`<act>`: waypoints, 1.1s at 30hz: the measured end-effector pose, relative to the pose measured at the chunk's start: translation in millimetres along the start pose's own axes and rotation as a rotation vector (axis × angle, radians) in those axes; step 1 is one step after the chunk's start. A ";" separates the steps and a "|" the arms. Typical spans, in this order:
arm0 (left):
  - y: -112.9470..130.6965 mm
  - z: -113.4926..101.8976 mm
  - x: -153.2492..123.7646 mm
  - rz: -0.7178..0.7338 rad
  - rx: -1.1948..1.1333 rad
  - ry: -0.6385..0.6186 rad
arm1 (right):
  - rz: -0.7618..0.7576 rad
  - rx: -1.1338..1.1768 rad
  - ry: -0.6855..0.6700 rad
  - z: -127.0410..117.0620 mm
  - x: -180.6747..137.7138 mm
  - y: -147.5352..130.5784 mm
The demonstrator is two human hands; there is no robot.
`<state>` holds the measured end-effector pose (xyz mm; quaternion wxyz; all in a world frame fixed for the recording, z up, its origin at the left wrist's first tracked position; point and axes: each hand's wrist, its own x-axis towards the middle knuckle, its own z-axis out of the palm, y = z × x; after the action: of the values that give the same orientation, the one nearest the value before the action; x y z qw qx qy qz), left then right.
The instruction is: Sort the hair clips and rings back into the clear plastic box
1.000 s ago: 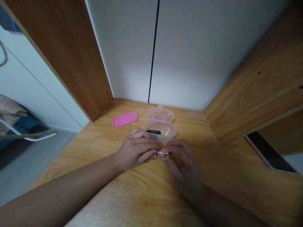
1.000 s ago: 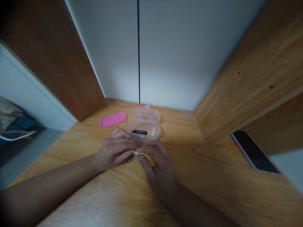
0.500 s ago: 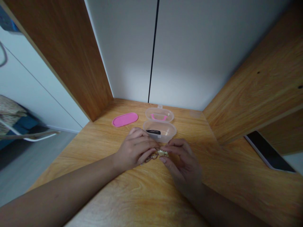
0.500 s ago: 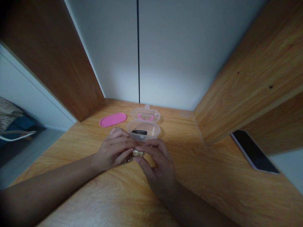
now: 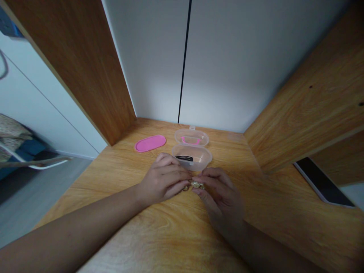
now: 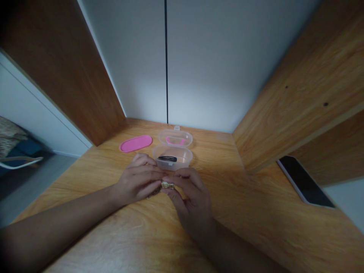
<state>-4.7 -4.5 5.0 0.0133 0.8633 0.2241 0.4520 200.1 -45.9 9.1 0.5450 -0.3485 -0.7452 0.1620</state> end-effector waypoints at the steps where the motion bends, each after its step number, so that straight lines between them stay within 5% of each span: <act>1: 0.4 -0.1 0.5 -0.002 -0.005 0.001 | 0.015 0.002 0.006 -0.1 -0.1 0.2; 16: 2.0 0.3 3.5 -0.034 -0.022 -0.005 | 0.273 0.244 0.016 0.9 -0.7 10.6; 33: -0.2 0.9 1.6 -0.021 -0.020 -0.033 | 0.383 0.396 0.055 3.9 0.5 11.2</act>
<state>-3.3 -3.6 5.6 0.0302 0.8681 0.2283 0.4397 200.3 -37.1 1.2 0.5819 -0.3739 -0.6045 0.3951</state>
